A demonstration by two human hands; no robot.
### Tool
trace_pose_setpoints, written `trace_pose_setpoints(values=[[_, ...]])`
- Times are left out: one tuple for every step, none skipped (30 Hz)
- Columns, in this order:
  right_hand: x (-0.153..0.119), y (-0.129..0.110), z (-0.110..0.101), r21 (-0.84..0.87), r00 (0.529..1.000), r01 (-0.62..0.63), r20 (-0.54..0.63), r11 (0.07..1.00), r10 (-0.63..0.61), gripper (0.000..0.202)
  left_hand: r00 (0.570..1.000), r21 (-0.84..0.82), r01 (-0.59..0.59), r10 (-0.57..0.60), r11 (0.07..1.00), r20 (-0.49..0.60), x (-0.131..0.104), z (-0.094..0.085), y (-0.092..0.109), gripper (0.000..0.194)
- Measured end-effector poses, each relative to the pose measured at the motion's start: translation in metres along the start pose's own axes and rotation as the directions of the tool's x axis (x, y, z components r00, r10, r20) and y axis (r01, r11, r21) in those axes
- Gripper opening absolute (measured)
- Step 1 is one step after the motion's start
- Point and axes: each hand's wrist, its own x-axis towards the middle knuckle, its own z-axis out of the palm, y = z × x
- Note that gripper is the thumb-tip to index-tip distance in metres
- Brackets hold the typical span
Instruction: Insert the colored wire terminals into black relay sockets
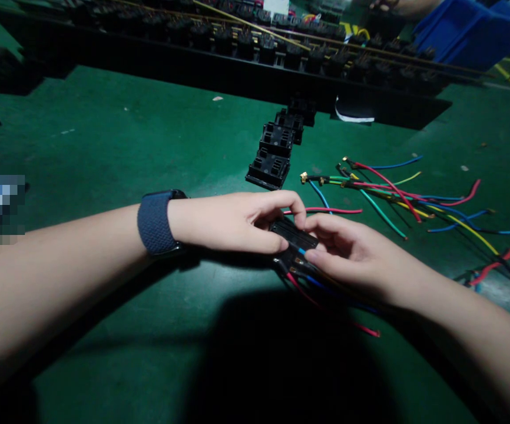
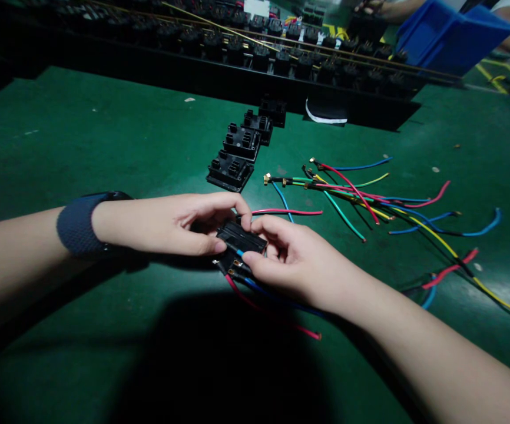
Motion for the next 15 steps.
trace_pose_setpoints(values=[[-0.0002,0.0000,0.0000,-0.001,1.000,0.005,-0.006,1.000,-0.005,0.032,1.000,-0.004,0.003,-0.003,1.000,-0.008,0.0001,0.0004,0.0004,0.027],[-0.0005,0.0001,0.0001,-0.003,1.000,0.009,-0.011,1.000,-0.009,0.033,1.000,-0.008,0.005,-0.005,1.000,-0.016,0.0001,0.0009,0.0008,0.026],[-0.0009,0.0004,0.0001,-0.007,1.000,0.012,-0.014,1.000,-0.012,0.035,1.000,-0.005,0.006,-0.006,1.000,-0.026,0.0000,0.0014,0.0012,0.026],[-0.0013,0.0007,0.0002,-0.014,1.000,0.015,-0.016,1.000,-0.016,0.035,0.999,0.007,0.007,-0.007,1.000,-0.040,-0.0001,0.0020,0.0015,0.025],[-0.0016,0.0012,0.0004,-0.023,1.000,0.016,-0.018,1.000,-0.016,0.035,0.998,0.028,0.012,-0.010,1.000,-0.058,-0.0002,0.0027,0.0018,0.025],[-0.0017,0.0016,0.0006,-0.033,1.000,0.015,-0.023,0.999,-0.016,0.036,0.997,0.054,0.019,-0.015,0.998,-0.080,-0.0002,0.0034,0.0019,0.025],[-0.0016,0.0020,0.0009,-0.040,0.999,0.013,-0.030,0.999,-0.015,0.036,0.995,0.077,0.029,-0.022,0.997,-0.100,-0.0002,0.0042,0.0020,0.025],[-0.0015,0.0023,0.0012,-0.041,0.999,0.013,-0.037,0.999,-0.014,0.037,0.993,0.089,0.040,-0.030,0.995,-0.114,-0.0001,0.0049,0.0021,0.025],[-0.0012,0.0025,0.0014,-0.039,0.999,0.012,-0.042,0.999,-0.014,0.036,0.992,0.088,0.048,-0.038,0.995,-0.121,0.0001,0.0057,0.0024,0.024],[-0.0009,0.0025,0.0016,-0.037,0.999,0.014,-0.046,0.999,-0.016,0.035,0.991,0.073,0.056,-0.047,0.996,-0.124,0.0003,0.0064,0.0027,0.024],[-0.0007,0.0023,0.0016,-0.034,0.999,0.017,-0.048,0.999,-0.019,0.033,0.991,0.050,0.062,-0.055,0.997,-0.122,0.0006,0.0071,0.0031,0.023],[-0.0006,0.0019,0.0015,-0.034,0.998,0.023,-0.050,0.999,-0.024,0.032,0.991,0.024,0.067,-0.063,0.997,-0.118,0.0009,0.0078,0.0037,0.023],[-0.0006,0.0015,0.0013,-0.038,0.998,0.029,-0.052,0.999,-0.031,0.030,0.991,0.000,0.070,-0.070,0.998,-0.116,0.0011,0.0084,0.0042,0.023],[-0.0007,0.0011,0.0011,-0.048,0.998,0.033,-0.055,0.998,-0.035,0.029,0.990,-0.019,0.071,-0.073,0.997,-0.117,0.0012,0.0090,0.0047,0.023],[-0.0007,0.0008,0.0008,-0.061,0.998,0.031,-0.059,0.998,-0.035,0.028,0.990,-0.030,0.071,-0.074,0.997,-0.120,0.0013,0.0096,0.0050,0.024]])
